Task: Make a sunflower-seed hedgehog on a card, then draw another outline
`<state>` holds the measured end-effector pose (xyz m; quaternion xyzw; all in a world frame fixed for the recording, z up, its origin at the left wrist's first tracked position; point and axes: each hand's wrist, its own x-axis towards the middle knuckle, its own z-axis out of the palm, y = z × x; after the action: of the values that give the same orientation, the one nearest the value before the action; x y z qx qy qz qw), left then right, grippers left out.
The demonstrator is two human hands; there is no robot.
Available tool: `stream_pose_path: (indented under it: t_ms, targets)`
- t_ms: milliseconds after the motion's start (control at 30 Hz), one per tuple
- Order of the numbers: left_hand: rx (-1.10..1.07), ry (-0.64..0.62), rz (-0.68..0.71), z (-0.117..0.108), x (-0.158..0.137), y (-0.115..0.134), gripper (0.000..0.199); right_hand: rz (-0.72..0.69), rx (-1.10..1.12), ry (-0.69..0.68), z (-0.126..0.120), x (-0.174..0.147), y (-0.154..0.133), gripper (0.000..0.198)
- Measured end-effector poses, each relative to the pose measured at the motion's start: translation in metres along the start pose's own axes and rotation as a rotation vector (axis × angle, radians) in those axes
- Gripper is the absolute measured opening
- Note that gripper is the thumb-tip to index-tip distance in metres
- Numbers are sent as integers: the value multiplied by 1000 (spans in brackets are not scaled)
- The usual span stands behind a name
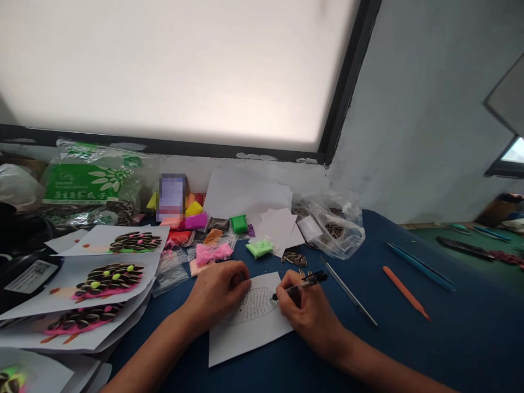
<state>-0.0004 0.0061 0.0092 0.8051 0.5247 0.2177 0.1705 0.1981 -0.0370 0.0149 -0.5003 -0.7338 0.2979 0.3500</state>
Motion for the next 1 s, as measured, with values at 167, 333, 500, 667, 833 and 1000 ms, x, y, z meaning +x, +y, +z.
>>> stream_pose_path:
  t_ms: [167, 333, 500, 667, 833, 1000]
  targets:
    - [-9, -2, 6, 0, -1, 0, 13, 1, -17, 11, 0, 0, 0, 19]
    - [-6, 0, 0, -1, -1, 1, 13, 0, -8, -12, 0, 0, 1, 19]
    - [-2, 1, 0, 0, 0, 0, 12, -4, -25, 9, 0, 0, 1, 19]
    - [-13, 0, -4, -1, -1, 0, 11, 9, 15, 23, -1, 0, 3, 18]
    - [-17, 0, -4, 0, 0, 0, 11, 25, 2, 46, -2, 2, 2, 19]
    - [-25, 4, -3, 0, -1, 0, 10, 10, -24, 38, -2, 1, 2, 19]
